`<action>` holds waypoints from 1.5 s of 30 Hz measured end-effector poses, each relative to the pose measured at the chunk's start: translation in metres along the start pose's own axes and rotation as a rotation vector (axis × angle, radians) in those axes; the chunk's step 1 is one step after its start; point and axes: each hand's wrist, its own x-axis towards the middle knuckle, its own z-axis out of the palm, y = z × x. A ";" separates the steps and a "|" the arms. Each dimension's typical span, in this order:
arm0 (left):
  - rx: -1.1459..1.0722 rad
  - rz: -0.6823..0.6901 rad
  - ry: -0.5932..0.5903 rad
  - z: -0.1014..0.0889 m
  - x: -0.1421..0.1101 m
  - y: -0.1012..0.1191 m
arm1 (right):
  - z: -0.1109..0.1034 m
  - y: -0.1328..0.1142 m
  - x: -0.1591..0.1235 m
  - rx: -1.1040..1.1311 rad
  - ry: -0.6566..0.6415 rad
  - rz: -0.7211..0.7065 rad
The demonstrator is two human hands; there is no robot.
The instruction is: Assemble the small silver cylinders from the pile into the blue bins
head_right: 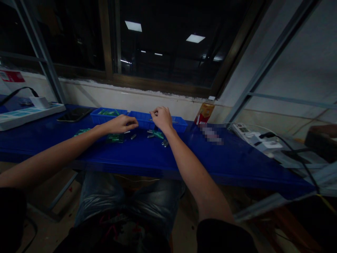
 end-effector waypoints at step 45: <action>-0.071 -0.019 0.217 0.003 -0.001 -0.011 | 0.011 -0.045 -0.020 0.140 -0.282 -0.250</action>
